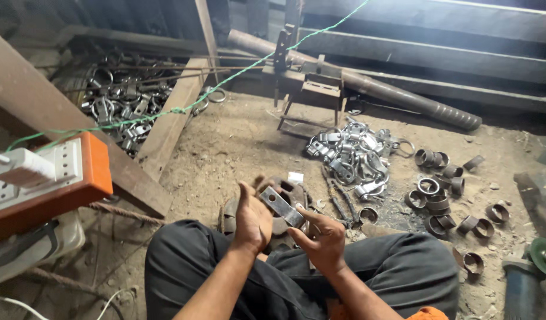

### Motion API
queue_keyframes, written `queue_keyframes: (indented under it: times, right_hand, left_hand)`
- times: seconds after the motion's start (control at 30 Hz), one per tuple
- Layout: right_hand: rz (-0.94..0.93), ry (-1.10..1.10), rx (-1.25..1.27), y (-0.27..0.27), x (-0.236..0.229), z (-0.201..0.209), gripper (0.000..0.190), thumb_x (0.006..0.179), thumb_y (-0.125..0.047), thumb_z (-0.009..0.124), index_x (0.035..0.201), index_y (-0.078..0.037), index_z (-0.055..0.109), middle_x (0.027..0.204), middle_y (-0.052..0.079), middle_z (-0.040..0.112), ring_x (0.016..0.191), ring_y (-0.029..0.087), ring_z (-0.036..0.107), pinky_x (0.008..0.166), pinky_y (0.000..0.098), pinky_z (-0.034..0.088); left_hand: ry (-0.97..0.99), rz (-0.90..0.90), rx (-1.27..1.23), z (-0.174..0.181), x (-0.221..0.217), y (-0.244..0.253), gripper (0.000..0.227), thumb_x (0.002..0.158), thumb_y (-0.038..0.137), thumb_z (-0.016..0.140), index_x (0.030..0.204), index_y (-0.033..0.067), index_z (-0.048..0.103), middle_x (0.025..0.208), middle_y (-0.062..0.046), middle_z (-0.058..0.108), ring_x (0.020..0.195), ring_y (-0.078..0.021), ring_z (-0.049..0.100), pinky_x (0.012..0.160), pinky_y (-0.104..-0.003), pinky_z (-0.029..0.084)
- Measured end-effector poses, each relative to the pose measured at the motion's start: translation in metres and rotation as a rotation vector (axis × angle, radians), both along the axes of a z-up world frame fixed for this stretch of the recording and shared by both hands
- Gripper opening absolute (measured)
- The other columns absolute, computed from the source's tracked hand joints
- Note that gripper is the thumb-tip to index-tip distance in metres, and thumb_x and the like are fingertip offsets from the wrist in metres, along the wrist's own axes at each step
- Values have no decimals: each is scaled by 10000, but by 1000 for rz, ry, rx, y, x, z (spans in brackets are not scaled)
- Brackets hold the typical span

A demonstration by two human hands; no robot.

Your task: The person sits on the floor and uses a wrench to tighten a bolt on a metal shackle. They repeatedly adjust the shackle and wrench, then place the finished piece aside and pick up another shackle to repeat the process.

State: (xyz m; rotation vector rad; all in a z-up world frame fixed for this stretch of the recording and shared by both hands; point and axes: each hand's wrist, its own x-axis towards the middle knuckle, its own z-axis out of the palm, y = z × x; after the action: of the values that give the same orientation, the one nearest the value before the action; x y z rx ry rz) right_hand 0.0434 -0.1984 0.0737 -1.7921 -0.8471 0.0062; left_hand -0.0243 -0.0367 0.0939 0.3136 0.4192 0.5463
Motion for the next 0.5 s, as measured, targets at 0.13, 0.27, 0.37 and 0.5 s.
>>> queue_keyframes:
  times: [0.13,0.27,0.37,0.5]
  right_hand:
    - [-52,-107,-8,-3,0,6,522,681,-250,932,1152,-82,782,556,15,579,490,38,488,468,268,436]
    - [-4,-180,-27,-3,0,4,538,660,-252,935,1155,-91,796,580,11,584,462,54,444,461,256,410]
    - [88,204,111,-2,-2,-3,438,742,-197,884,1128,-27,766,733,-20,701,482,49,441,401,240,328]
    - [178,731,340,0,1,-17,283,967,-169,672,1152,33,740,593,2,611,448,66,485,414,234,379]
  left_hand:
    - [226,-163,392,-28,-3,-22,535,963,543,515,1173,69,651,1064,-56,694,962,-161,650,856,-329,522]
    - [297,-178,457,-58,3,-35,427,1042,457,567,983,47,670,874,-65,642,785,-174,589,731,-350,479]
    - [246,-93,422,-61,4,-31,448,1039,469,522,917,52,634,860,-47,646,802,-141,626,762,-304,524]
    - [229,-32,273,-54,4,-16,423,998,446,503,897,51,615,819,-66,641,776,-177,673,726,-306,590]
